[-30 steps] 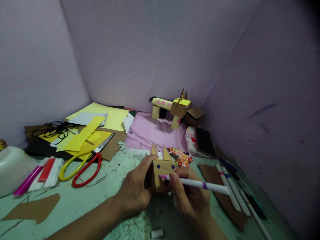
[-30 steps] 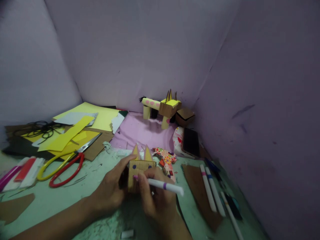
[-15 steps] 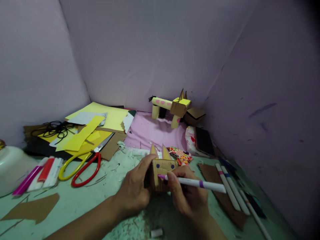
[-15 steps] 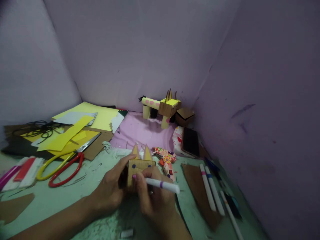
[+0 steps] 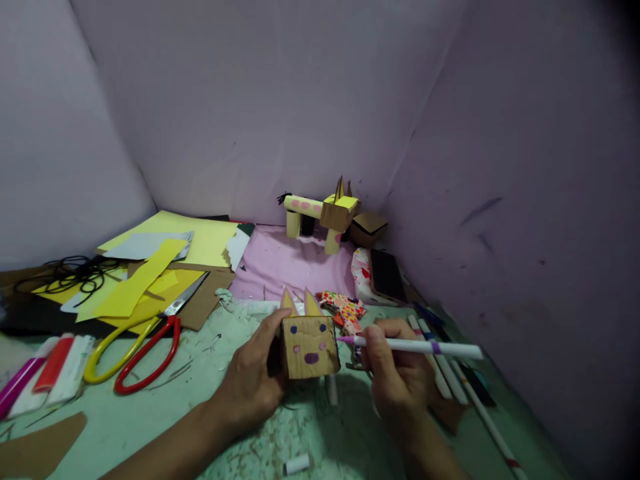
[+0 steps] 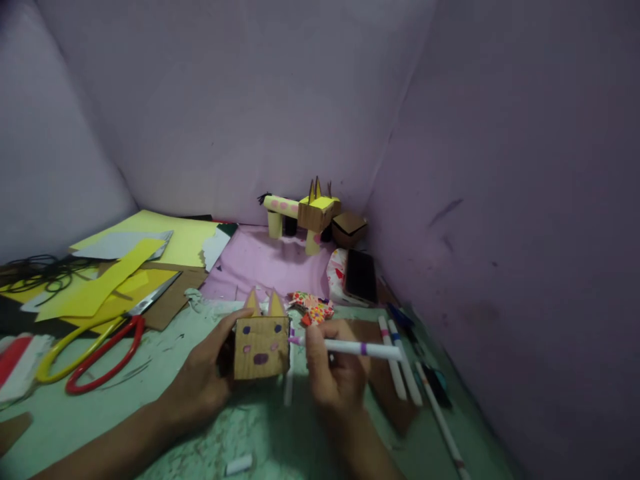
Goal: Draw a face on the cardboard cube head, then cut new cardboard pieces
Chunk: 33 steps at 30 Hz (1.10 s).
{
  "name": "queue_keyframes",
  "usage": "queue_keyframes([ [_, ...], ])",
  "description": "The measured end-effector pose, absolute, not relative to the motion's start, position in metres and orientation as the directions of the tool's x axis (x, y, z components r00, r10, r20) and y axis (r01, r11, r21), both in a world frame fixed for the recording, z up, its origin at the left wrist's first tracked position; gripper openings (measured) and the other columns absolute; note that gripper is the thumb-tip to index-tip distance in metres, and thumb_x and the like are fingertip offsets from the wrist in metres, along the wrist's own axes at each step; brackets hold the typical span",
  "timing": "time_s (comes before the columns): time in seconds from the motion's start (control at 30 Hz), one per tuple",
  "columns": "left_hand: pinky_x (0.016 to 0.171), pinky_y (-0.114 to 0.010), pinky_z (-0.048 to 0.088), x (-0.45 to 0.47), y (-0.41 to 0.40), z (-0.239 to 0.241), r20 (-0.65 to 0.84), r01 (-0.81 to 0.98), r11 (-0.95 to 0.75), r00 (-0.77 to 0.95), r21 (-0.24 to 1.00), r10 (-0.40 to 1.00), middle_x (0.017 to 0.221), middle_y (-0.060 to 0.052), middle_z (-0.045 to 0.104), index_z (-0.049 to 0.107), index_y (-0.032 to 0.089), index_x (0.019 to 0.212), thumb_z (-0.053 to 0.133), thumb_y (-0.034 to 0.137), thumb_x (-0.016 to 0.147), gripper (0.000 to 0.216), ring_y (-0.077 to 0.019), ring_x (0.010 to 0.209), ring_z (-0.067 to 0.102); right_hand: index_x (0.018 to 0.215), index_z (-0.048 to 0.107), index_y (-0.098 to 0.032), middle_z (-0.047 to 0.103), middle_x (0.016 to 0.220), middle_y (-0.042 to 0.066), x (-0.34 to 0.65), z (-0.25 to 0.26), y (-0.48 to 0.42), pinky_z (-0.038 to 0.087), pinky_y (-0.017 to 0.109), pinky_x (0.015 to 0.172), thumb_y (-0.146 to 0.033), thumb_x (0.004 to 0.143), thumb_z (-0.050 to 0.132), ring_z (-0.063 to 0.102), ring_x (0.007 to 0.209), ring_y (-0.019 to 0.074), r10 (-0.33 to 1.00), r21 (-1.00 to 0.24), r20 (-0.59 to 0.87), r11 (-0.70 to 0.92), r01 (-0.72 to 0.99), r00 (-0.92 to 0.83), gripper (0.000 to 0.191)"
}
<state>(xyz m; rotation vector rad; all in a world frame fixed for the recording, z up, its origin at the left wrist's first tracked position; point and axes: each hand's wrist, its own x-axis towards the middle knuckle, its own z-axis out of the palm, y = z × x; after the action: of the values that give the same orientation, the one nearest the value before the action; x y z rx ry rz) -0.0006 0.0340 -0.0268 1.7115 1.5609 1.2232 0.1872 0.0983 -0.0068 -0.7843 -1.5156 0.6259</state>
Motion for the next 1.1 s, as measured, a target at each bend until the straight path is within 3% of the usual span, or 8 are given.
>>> queue_keyframes([
  [0.33,0.097,-0.041,0.05,0.0,0.034,-0.03,0.289,0.496,-0.209,-0.089,0.843,0.953,0.132,-0.01,0.058,0.037,0.025,0.137,0.062,0.022,0.079,0.064,-0.0273,0.113,0.061,0.071,0.054,-0.02,0.049,0.052,-0.006,0.182,0.001,0.097,0.03,0.021,0.04,-0.017,0.09,0.053,0.043,0.041,0.0081,0.641,-0.614,0.728,0.768,0.185,-0.243,0.019],
  [0.57,0.095,-0.038,0.052,0.0,0.033,-0.027,0.226,0.494,-0.154,-0.088,0.856,0.97,0.129,-0.008,0.06,0.036,0.027,0.137,0.068,0.024,0.079,0.066,-0.026,0.11,0.064,0.072,0.054,-0.02,0.05,0.055,-0.005,0.183,0.002,0.096,0.032,0.022,0.042,-0.014,0.088,0.054,0.044,0.043,0.0085,0.622,-0.593,0.756,0.783,0.189,-0.203,0.018],
  [0.93,0.097,-0.043,0.05,-0.002,0.031,-0.028,0.28,0.515,-0.215,-0.051,0.83,0.959,0.132,-0.009,0.057,0.033,0.029,0.139,0.059,0.023,0.084,0.062,-0.0265,0.113,0.061,0.072,0.054,-0.02,0.051,0.054,-0.006,0.182,0.005,0.096,0.035,0.02,0.042,-0.011,0.087,0.055,0.046,0.042,0.008,0.563,-0.529,0.79,0.826,0.194,-0.242,0.017],
  [1.1,0.099,-0.043,0.049,-0.001,0.033,-0.03,0.304,0.519,-0.23,-0.06,0.823,0.951,0.135,-0.01,0.055,0.034,0.027,0.139,0.06,0.017,0.078,0.066,-0.0277,0.117,0.059,0.074,0.054,-0.02,0.052,0.056,-0.005,0.182,0.001,0.097,0.035,0.02,0.042,-0.012,0.089,0.054,0.047,0.042,0.0082,0.571,-0.542,0.777,0.821,0.181,-0.264,0.017],
])
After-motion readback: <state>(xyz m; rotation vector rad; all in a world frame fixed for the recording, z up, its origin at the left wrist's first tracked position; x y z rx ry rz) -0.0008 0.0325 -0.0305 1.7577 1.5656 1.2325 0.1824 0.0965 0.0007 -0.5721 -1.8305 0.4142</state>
